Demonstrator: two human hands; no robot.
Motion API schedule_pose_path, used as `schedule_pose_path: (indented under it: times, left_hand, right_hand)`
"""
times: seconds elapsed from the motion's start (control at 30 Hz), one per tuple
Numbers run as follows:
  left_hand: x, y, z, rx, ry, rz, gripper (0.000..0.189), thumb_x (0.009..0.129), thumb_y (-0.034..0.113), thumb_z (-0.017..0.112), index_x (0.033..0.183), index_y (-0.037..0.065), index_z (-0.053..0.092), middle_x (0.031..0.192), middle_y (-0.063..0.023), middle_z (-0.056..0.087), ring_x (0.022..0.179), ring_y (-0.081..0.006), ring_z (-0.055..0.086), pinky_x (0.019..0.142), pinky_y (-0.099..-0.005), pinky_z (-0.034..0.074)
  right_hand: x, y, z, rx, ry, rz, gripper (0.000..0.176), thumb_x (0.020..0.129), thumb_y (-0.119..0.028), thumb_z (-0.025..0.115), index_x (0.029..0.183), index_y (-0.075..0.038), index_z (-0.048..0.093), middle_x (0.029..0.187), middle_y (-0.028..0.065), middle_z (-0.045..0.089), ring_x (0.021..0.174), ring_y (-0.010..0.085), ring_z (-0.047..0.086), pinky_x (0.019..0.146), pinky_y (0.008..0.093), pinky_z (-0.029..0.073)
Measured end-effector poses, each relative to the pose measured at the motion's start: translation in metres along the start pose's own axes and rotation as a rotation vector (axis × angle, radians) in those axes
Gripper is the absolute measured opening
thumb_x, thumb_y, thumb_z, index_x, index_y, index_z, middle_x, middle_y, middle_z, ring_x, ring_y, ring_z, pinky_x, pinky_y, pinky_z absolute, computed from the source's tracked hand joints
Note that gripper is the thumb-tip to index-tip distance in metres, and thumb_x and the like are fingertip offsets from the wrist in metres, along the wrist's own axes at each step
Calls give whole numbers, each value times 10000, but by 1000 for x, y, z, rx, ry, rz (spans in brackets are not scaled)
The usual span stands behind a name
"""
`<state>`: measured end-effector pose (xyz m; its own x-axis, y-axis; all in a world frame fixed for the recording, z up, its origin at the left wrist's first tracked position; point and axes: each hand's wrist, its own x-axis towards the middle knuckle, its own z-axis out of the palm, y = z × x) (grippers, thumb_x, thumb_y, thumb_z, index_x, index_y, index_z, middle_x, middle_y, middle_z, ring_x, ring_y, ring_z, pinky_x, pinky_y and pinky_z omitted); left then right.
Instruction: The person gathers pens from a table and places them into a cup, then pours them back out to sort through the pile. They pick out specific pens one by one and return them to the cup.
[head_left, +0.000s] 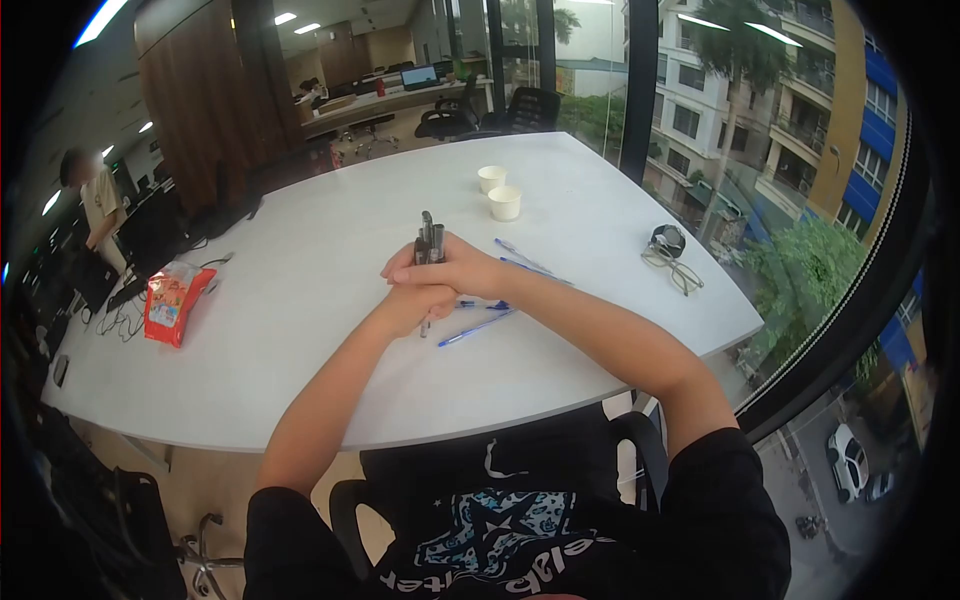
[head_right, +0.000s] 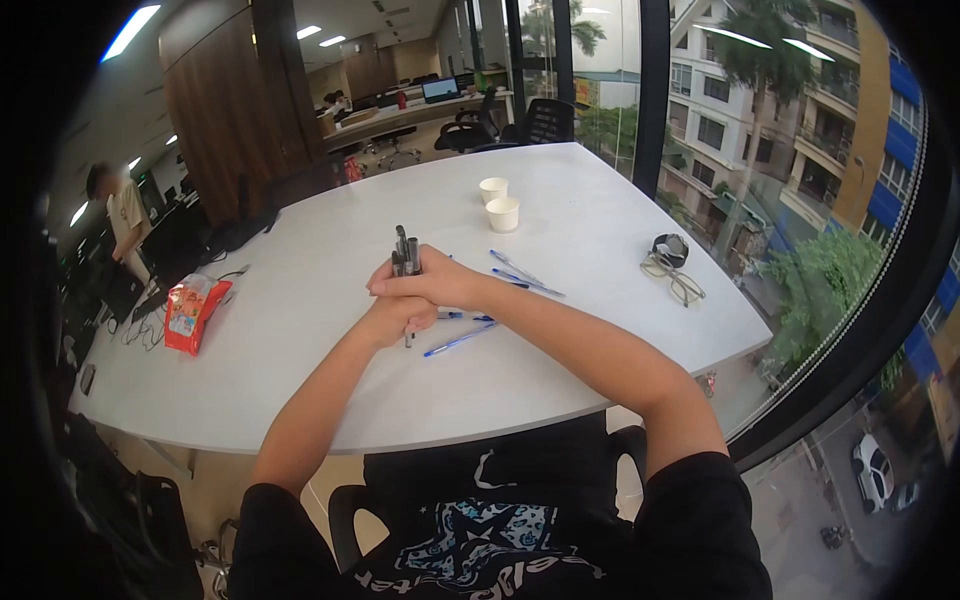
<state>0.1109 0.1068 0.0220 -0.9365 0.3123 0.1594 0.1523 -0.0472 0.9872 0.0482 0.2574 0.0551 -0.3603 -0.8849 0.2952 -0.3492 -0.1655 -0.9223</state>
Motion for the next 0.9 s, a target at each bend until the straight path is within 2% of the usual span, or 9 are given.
schedule_pose_path:
  times: [0.1,0.17,0.2,0.3,0.33,0.43,0.5,0.8,0.9]
  left_hand:
    - [11,23,12,522,161,-15,120,795,59,656,851,61,550,588,17,498,536,-112,503,486,-280,354]
    - [21,33,25,375,271,88,176,856,100,661,766,31,527,683,-28,587,650,-150,611,514,-300,429]
    - [31,41,17,454,189,-3,172,802,124,763,767,47,614,739,-46,663,723,-131,649,613,-295,461]
    - [46,59,-1,606,9,-168,295,814,215,852,967,-1,720,873,-81,739,795,-130,679,704,-321,508]
    - [47,62,-9,893,4,-138,418,856,285,868,1128,-13,761,935,-90,766,839,-147,696,830,-339,536]
    - [46,39,-60,544,27,-4,346,918,256,812,1164,16,771,969,-80,775,900,-169,705,911,-336,538]
    - [42,27,-101,639,98,52,303,932,231,794,1172,45,778,994,-80,777,970,-180,701,944,-353,537]
    - [41,-32,-206,625,334,30,172,940,146,749,1095,71,749,1192,-47,725,1187,-208,618,1070,-385,433]
    - [40,-34,-205,694,295,-2,176,953,172,755,1103,80,750,1178,-43,712,1184,-199,603,1033,-369,454]
  right_hand:
    - [13,12,-17,-49,28,-193,459,977,-408,738,1168,9,735,1242,131,725,970,190,721,796,332,611]
    - [-2,-19,-22,170,175,162,342,1021,-352,676,1113,-32,753,1286,150,715,1142,214,678,806,384,624]
    - [-4,-26,-24,225,199,98,337,1043,-361,645,993,-39,734,1254,177,725,1027,225,720,670,398,630]
    - [11,-3,-51,614,461,11,371,1072,-366,607,856,-67,640,1168,190,738,909,252,754,710,407,639]
    - [17,-3,-72,595,592,-102,372,1072,-364,618,829,-84,588,1031,153,719,804,227,721,660,389,602]
    - [4,0,-169,393,740,-282,414,1075,-328,640,778,-95,469,677,30,534,562,160,547,573,343,497]
    - [-5,14,-194,333,979,-119,397,1052,-312,682,786,-98,479,632,-1,445,510,135,418,508,323,386]
    - [-20,93,-201,147,970,278,312,1046,-278,687,866,-122,487,604,-4,433,476,131,412,487,329,383]
    - [29,83,-255,199,832,-36,365,1100,-339,607,845,-139,439,636,-11,414,550,131,427,584,329,429]
